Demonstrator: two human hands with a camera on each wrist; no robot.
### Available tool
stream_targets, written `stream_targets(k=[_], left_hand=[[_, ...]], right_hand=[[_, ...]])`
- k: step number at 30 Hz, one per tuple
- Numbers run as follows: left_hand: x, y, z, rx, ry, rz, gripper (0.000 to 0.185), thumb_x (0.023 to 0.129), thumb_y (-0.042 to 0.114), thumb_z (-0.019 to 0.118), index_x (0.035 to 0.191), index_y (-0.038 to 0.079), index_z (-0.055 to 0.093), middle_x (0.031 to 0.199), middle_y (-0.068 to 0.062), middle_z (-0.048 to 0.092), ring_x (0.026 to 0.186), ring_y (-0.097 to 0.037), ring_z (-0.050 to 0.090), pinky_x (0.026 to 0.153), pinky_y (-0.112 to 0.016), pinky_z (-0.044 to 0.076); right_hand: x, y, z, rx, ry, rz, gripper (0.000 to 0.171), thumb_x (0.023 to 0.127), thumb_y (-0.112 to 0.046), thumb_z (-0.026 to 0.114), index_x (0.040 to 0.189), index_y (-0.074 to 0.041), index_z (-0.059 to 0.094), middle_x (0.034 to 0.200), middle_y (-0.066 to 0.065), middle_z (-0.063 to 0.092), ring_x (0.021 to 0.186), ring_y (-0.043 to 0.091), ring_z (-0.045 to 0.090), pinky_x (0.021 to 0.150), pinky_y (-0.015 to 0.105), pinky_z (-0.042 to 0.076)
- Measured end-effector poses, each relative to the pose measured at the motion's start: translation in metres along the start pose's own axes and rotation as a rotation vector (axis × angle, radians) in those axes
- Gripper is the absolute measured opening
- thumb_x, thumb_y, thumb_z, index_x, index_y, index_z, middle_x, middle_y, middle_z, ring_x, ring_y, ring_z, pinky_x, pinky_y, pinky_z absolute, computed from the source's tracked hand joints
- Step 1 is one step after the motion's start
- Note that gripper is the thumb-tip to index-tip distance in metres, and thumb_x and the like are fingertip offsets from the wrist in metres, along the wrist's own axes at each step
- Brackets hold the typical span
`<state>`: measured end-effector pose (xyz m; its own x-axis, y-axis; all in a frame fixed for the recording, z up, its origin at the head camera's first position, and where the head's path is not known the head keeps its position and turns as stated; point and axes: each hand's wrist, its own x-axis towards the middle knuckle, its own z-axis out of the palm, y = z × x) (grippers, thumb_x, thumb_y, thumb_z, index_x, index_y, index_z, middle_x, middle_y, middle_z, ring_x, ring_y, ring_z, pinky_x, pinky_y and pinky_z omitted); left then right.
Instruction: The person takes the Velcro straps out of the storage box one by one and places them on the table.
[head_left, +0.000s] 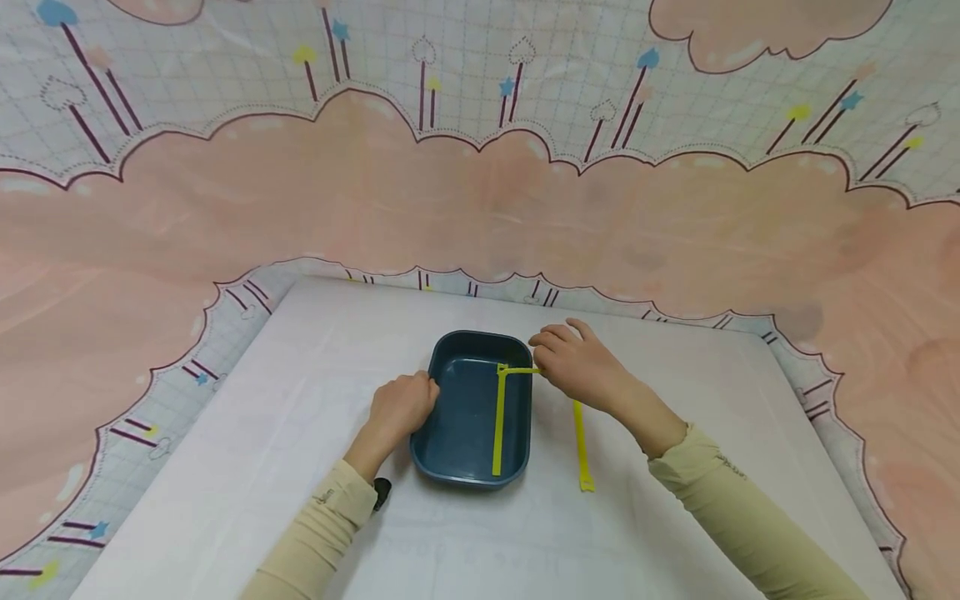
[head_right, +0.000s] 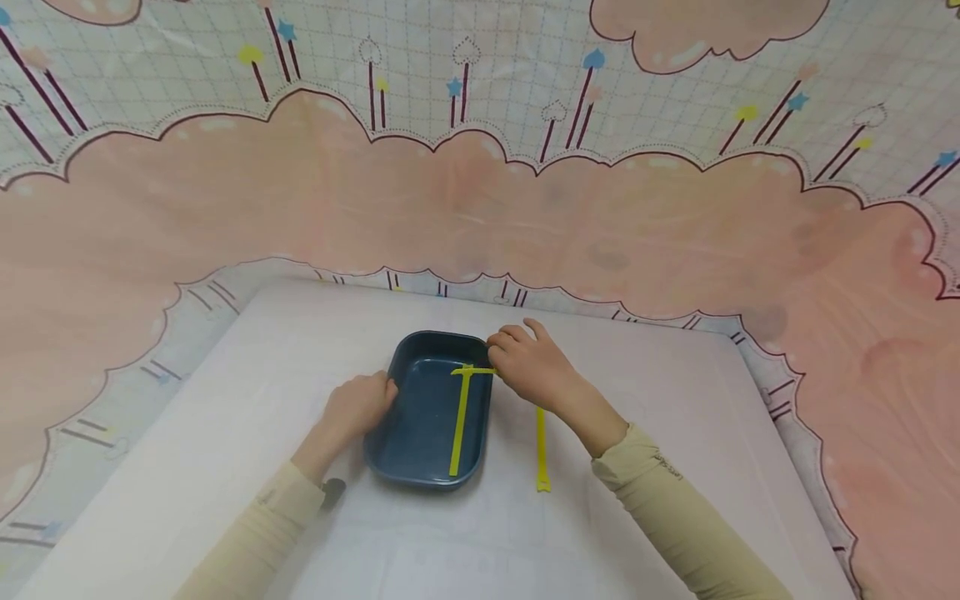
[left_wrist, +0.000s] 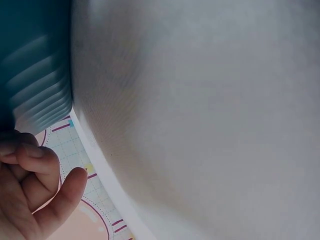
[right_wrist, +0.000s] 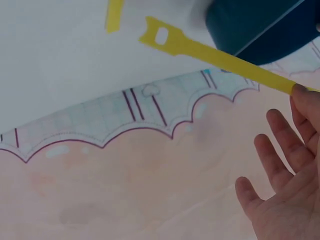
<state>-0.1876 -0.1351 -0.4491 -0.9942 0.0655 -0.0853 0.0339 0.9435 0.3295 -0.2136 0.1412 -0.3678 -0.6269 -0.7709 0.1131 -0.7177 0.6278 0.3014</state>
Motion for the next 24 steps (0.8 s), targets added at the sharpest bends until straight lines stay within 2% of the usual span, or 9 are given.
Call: stream_targets(k=[6,10,14,20,24], left_hand=[[0.001,-0.001,0.0,0.009,0.0,0.003,0.032,0.101,0.024,0.041,0.079,0.006,0.055,0.064,-0.007,0.05,0.056,-0.022,0.051,0.052,-0.035,0.041],[0.001,-0.001,-0.001,0.003,0.0,0.005,0.031,0.101,0.024,0.042,0.078,0.006,0.055,0.063,-0.007,0.05,0.055,-0.022,0.05,0.051,-0.033,0.04],[0.001,0.001,-0.002,-0.002,-0.01,0.001,0.031,0.101,0.023,0.042,0.078,0.006,0.055,0.063,-0.007,0.05,0.054,-0.021,0.05,0.051,-0.032,0.039],[0.001,0.002,-0.002,0.006,-0.003,0.006,0.032,0.101,0.023,0.041,0.076,0.007,0.055,0.062,-0.006,0.05,0.054,-0.021,0.05,0.05,-0.033,0.04],[0.0,0.001,-0.001,0.018,0.004,0.008,0.032,0.101,0.023,0.041,0.076,0.007,0.055,0.062,-0.006,0.05,0.054,-0.022,0.051,0.05,-0.034,0.04]], right_hand=[[-0.011,0.008,-0.006,0.039,0.046,0.042,0.013,0.089,-0.019,0.071,0.099,-0.012,0.064,0.125,0.004,0.063,0.123,0.026,0.052,0.108,0.055,0.031],[-0.019,0.013,-0.009,0.079,0.046,0.099,0.01,0.09,-0.017,0.069,0.097,-0.011,0.065,0.125,0.006,0.063,0.122,0.027,0.052,0.107,0.057,0.03],[-0.026,0.018,-0.01,0.171,0.0,0.188,0.007,0.094,-0.017,0.061,0.095,-0.01,0.064,0.126,0.008,0.062,0.122,0.029,0.051,0.108,0.06,0.025],[-0.036,0.024,-0.007,0.316,-0.087,0.324,0.018,0.096,-0.016,0.046,0.091,-0.011,0.062,0.128,0.011,0.06,0.124,0.034,0.048,0.108,0.063,0.019],[-0.041,0.027,-0.005,0.378,-0.135,0.39,0.028,0.096,-0.016,0.041,0.103,-0.005,0.066,0.128,0.013,0.06,0.122,0.038,0.05,0.106,0.065,0.021]])
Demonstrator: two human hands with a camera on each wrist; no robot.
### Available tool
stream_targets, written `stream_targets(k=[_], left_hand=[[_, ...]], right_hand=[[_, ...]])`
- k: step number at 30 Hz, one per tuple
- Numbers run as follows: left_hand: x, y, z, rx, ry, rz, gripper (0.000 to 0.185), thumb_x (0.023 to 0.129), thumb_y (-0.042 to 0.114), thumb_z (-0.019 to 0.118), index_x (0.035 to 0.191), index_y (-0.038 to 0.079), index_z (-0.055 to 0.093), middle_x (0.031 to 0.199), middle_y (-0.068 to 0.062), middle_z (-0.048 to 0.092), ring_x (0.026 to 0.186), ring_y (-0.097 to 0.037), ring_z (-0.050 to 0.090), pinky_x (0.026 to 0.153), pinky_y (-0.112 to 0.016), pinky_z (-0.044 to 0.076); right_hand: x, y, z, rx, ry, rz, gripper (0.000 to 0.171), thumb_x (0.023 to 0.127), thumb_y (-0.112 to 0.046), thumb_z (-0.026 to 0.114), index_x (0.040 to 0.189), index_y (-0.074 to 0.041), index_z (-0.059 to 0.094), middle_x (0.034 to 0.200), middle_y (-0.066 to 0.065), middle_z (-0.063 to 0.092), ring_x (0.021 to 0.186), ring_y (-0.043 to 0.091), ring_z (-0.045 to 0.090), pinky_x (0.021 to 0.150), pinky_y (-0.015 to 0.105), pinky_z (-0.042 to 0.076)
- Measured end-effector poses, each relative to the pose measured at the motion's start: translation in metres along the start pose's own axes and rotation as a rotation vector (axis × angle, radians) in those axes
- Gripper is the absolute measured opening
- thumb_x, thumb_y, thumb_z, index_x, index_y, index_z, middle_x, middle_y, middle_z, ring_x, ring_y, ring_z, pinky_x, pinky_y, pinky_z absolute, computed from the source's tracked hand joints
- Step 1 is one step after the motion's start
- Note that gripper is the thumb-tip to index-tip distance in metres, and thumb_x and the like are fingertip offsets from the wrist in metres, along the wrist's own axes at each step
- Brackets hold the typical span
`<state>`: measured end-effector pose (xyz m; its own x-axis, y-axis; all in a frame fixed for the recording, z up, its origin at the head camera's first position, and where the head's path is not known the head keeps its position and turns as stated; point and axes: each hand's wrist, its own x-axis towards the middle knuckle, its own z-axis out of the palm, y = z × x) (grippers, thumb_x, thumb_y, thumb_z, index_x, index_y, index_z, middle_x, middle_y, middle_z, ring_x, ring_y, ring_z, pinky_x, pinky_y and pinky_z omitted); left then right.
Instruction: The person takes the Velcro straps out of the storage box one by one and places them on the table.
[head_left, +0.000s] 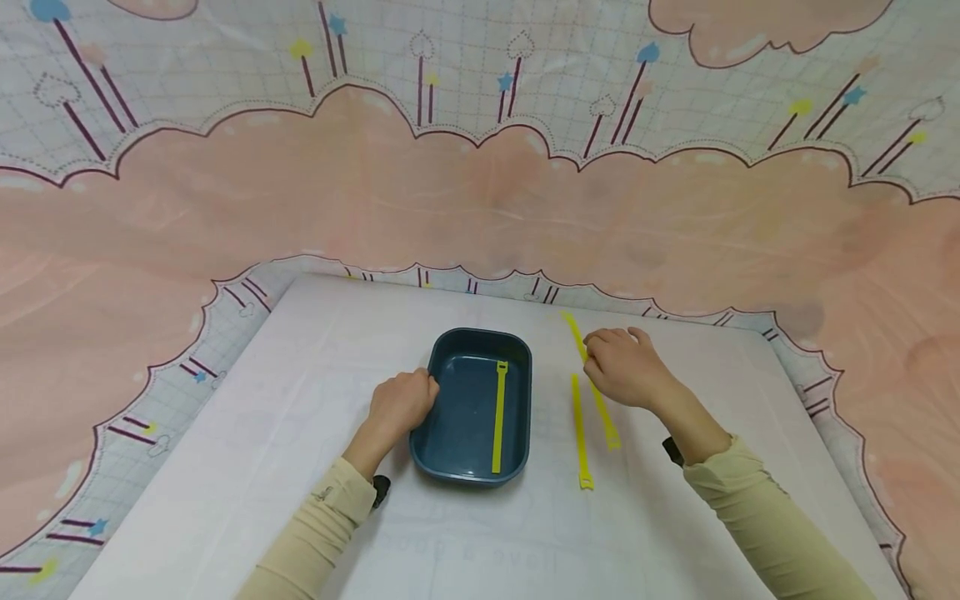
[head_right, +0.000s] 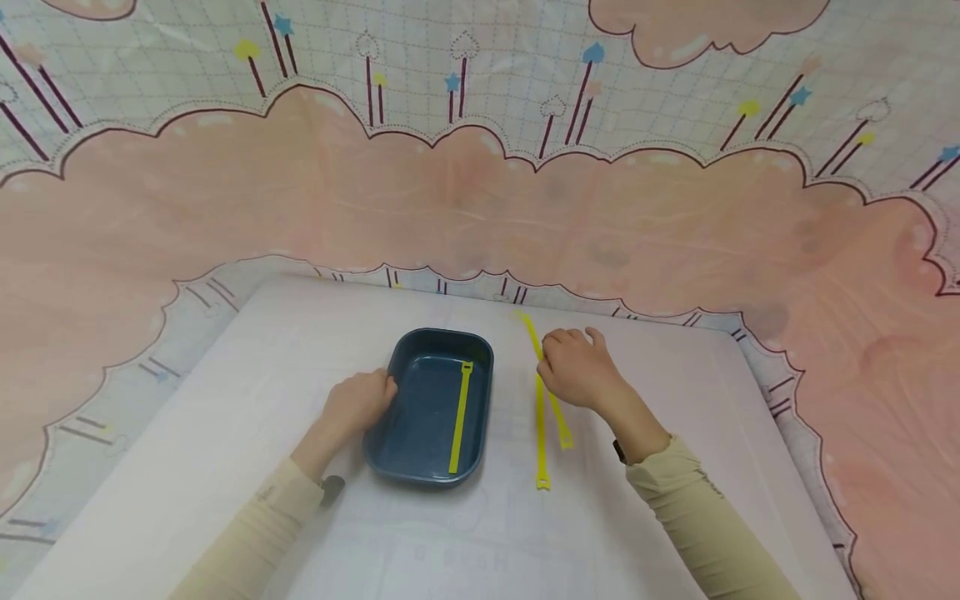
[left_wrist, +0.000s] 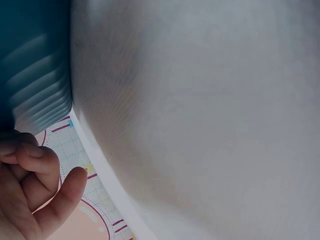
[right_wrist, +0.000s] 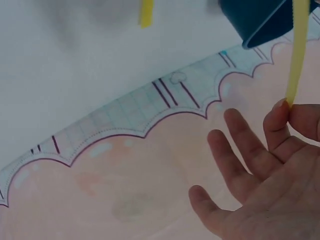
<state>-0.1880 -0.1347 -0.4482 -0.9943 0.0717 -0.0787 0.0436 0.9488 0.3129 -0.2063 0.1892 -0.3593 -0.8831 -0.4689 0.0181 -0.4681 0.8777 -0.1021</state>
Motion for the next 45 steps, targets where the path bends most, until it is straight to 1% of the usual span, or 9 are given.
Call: stream_targets(k=[3,7,12,15,19,22,28,32,45], left_hand=[[-0.001,-0.001,0.001,0.001,-0.003,-0.004,0.032,0.101,0.023,0.041,0.077,0.007,0.055,0.062,-0.006,0.05,0.054,-0.022,0.05,0.05,-0.034,0.04],[-0.002,-0.001,0.001,-0.004,-0.005,-0.005,0.032,0.101,0.023,0.041,0.078,0.006,0.055,0.062,-0.007,0.05,0.054,-0.022,0.05,0.05,-0.033,0.039],[-0.001,-0.001,0.001,-0.007,-0.003,-0.002,0.032,0.101,0.023,0.041,0.077,0.006,0.054,0.062,-0.007,0.049,0.053,-0.022,0.05,0.05,-0.032,0.038],[-0.001,-0.001,0.0,-0.009,0.001,0.003,0.033,0.101,0.023,0.041,0.076,0.006,0.054,0.062,-0.007,0.049,0.053,-0.021,0.05,0.049,-0.032,0.038],[-0.001,-0.001,0.0,-0.013,-0.001,0.004,0.033,0.101,0.023,0.041,0.077,0.006,0.054,0.062,-0.007,0.049,0.053,-0.021,0.05,0.049,-0.032,0.038],[-0.001,0.0,0.0,-0.015,-0.004,0.003,0.032,0.101,0.022,0.041,0.077,0.006,0.055,0.062,-0.007,0.05,0.053,-0.021,0.05,0.049,-0.032,0.038],[-0.001,0.0,0.0,-0.01,-0.011,0.001,0.032,0.101,0.023,0.041,0.078,0.005,0.055,0.062,-0.007,0.049,0.053,-0.021,0.05,0.049,-0.031,0.038],[-0.001,0.001,0.0,-0.013,-0.013,-0.003,0.032,0.101,0.023,0.041,0.078,0.005,0.055,0.062,-0.006,0.049,0.053,-0.02,0.05,0.049,-0.031,0.038],[-0.001,0.002,-0.001,-0.013,-0.033,-0.022,0.032,0.102,0.023,0.04,0.081,0.005,0.057,0.064,-0.007,0.05,0.055,-0.021,0.051,0.051,-0.031,0.039]], right_hand=[[-0.002,0.004,0.002,0.031,-0.03,0.038,0.033,0.096,-0.015,0.04,0.11,-0.002,0.066,0.127,0.015,0.061,0.12,0.04,0.052,0.104,0.067,0.022],[-0.006,0.012,0.005,0.065,-0.06,0.086,0.03,0.096,-0.015,0.041,0.106,-0.001,0.066,0.122,0.017,0.062,0.116,0.038,0.055,0.099,0.068,0.028],[-0.01,0.022,0.009,0.119,-0.116,0.143,0.032,0.095,-0.015,0.04,0.104,0.001,0.065,0.12,0.019,0.061,0.106,0.037,0.058,0.087,0.059,0.041],[-0.012,0.026,0.01,0.176,-0.162,0.168,0.028,0.095,-0.015,0.04,0.096,0.001,0.064,0.102,0.016,0.062,0.087,0.03,0.057,0.073,0.046,0.045],[-0.017,0.032,0.011,0.261,-0.226,0.193,0.021,0.094,-0.015,0.041,0.084,-0.004,0.056,0.078,0.006,0.05,0.069,0.02,0.045,0.06,0.034,0.035],[-0.021,0.036,0.014,0.284,-0.283,0.192,0.021,0.096,-0.015,0.041,0.083,-0.004,0.054,0.074,0.004,0.046,0.067,0.019,0.043,0.06,0.033,0.034],[-0.025,0.046,0.026,0.372,-0.389,0.207,0.024,0.096,-0.016,0.04,0.091,-0.001,0.059,0.081,0.009,0.06,0.071,0.02,0.058,0.067,0.037,0.044],[-0.024,0.05,0.039,0.423,-0.434,0.24,0.024,0.096,-0.015,0.041,0.085,-0.003,0.059,0.077,0.008,0.06,0.067,0.019,0.059,0.07,0.037,0.044],[-0.016,0.051,0.07,0.442,-0.492,0.322,0.022,0.093,-0.015,0.046,0.078,-0.006,0.059,0.065,0.004,0.059,0.055,0.015,0.052,0.054,0.026,0.038]])
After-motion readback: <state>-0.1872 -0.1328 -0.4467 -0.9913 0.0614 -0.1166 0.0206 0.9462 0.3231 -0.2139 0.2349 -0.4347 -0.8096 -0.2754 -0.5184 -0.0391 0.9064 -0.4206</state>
